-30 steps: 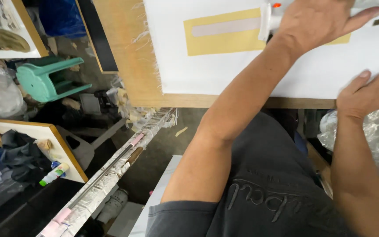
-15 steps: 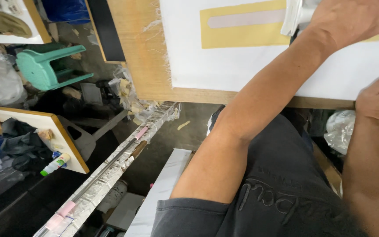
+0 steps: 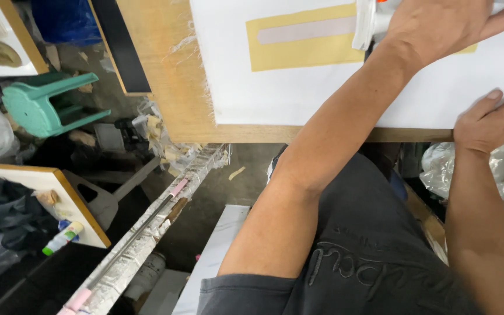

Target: The person irons a white fabric on a wooden table, using a yellow ruler to align and press down a yellow strip. They repeatedly iron the fabric, trim excess material with scissors, and reposition the ruler and fabric to continue ironing.

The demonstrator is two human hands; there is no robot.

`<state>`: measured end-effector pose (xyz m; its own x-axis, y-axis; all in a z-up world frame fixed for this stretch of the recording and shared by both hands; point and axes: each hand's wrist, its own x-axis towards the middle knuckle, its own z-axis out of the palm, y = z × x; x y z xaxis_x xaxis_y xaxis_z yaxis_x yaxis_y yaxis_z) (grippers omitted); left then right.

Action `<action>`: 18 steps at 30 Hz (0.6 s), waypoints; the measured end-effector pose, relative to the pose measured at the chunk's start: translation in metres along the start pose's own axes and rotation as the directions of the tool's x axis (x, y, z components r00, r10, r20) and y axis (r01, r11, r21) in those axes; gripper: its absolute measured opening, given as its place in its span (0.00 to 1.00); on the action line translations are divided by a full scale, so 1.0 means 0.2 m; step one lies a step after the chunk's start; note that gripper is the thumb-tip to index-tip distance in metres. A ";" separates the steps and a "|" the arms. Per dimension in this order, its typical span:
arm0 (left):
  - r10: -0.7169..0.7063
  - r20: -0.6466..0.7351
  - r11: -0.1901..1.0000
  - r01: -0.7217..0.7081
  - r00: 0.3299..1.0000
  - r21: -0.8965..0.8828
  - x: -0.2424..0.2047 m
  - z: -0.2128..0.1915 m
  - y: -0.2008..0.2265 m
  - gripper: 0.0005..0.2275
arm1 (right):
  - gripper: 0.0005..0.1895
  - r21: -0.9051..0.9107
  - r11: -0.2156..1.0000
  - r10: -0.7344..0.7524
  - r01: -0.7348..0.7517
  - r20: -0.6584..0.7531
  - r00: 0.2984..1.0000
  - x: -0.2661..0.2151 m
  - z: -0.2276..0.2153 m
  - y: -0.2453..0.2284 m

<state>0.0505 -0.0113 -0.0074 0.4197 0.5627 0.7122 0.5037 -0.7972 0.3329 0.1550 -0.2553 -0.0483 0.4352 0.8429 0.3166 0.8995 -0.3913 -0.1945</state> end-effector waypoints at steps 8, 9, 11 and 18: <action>-0.119 0.322 0.989 0.139 0.939 -0.042 -0.07 0.06 0.02 0.30 | 0.32 -0.059 0.978 0.205 -0.201 0.064 0.977 -0.09 0.15 0.17; -0.157 0.400 0.987 0.156 0.903 0.035 -0.07 0.06 0.02 0.30 | 0.32 -0.025 0.979 0.205 -0.203 0.117 0.972 -0.07 0.11 0.14; -0.149 0.561 0.987 0.159 0.814 0.032 0.00 -0.02 0.03 0.31 | 0.33 -0.009 0.977 0.215 -0.215 0.117 0.970 -0.06 0.09 0.14; -0.225 0.664 0.974 0.156 0.713 0.163 -0.01 0.00 0.03 0.31 | 0.32 0.094 0.965 0.235 -0.247 0.123 0.964 -0.05 0.07 0.13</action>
<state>0.0519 -0.0173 -0.0077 0.6872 0.7261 0.0221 0.6792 -0.6530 0.3352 0.1738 -0.2697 -0.0701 0.6258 0.7662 0.1456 0.7564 -0.5508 -0.3527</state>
